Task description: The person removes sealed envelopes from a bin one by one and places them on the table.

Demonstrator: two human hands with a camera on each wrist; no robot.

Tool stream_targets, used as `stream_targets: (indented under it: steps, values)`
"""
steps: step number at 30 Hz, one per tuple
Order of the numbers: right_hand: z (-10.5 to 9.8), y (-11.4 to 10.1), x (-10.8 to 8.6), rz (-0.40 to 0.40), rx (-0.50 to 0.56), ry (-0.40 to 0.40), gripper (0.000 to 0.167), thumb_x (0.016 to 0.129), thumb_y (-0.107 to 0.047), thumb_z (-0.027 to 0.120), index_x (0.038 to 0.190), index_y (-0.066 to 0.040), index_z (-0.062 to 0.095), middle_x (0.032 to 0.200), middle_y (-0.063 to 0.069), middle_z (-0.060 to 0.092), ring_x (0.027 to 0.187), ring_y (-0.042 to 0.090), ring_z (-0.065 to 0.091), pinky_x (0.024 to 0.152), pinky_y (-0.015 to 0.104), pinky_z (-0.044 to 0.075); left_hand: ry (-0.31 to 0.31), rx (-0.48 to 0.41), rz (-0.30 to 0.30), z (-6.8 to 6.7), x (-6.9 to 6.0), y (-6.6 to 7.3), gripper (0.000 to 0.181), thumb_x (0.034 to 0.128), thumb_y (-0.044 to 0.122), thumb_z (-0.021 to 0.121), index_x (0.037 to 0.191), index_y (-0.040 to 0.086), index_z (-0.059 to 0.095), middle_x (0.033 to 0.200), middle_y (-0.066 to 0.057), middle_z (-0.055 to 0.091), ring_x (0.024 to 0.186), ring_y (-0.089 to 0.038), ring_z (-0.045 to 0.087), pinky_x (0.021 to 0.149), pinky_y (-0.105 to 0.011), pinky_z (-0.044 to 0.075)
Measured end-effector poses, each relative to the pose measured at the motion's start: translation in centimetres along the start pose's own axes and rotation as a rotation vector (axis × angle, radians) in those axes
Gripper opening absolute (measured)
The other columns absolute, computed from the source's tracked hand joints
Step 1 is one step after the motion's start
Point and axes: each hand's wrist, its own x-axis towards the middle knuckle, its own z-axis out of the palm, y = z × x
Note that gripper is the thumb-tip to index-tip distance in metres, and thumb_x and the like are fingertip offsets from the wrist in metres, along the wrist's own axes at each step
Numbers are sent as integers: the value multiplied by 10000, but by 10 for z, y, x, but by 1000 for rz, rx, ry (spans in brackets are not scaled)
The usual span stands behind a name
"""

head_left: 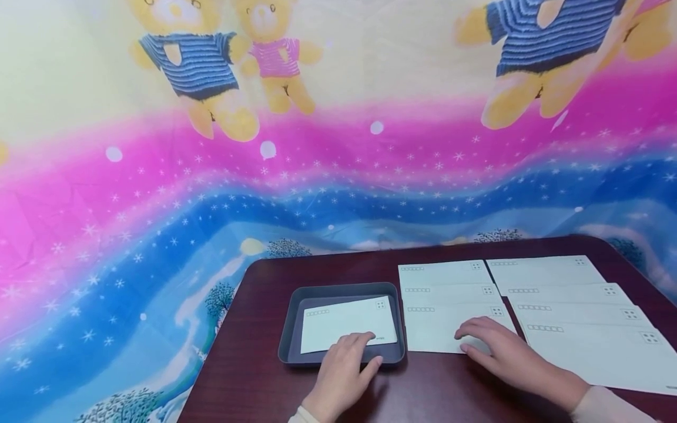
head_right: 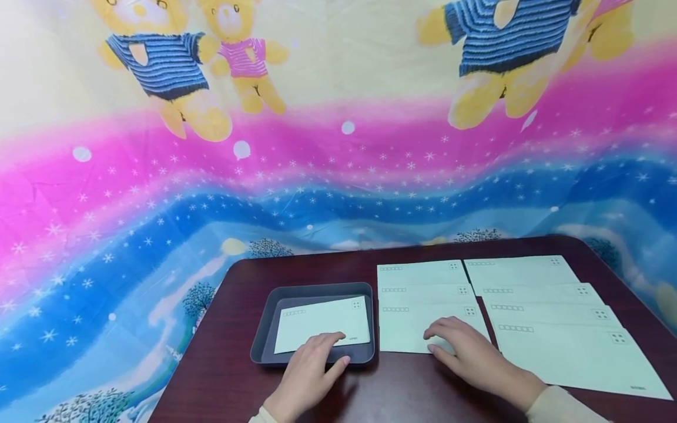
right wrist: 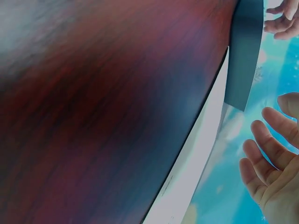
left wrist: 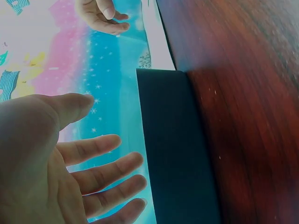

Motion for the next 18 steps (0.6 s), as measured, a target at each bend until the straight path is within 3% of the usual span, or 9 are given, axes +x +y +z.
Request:
stream_targets:
  steps: [18]
  values:
    - [12, -19, 20, -32, 97, -68, 138, 927, -207, 734, 1053, -260, 714, 1087, -165, 661, 1028, 94, 626, 866, 351, 548, 32, 8, -49, -6, -4, -15, 383, 948, 354, 683, 1272, 151, 663, 1239, -1, 711, 1160, -220, 655, 911, -452, 540]
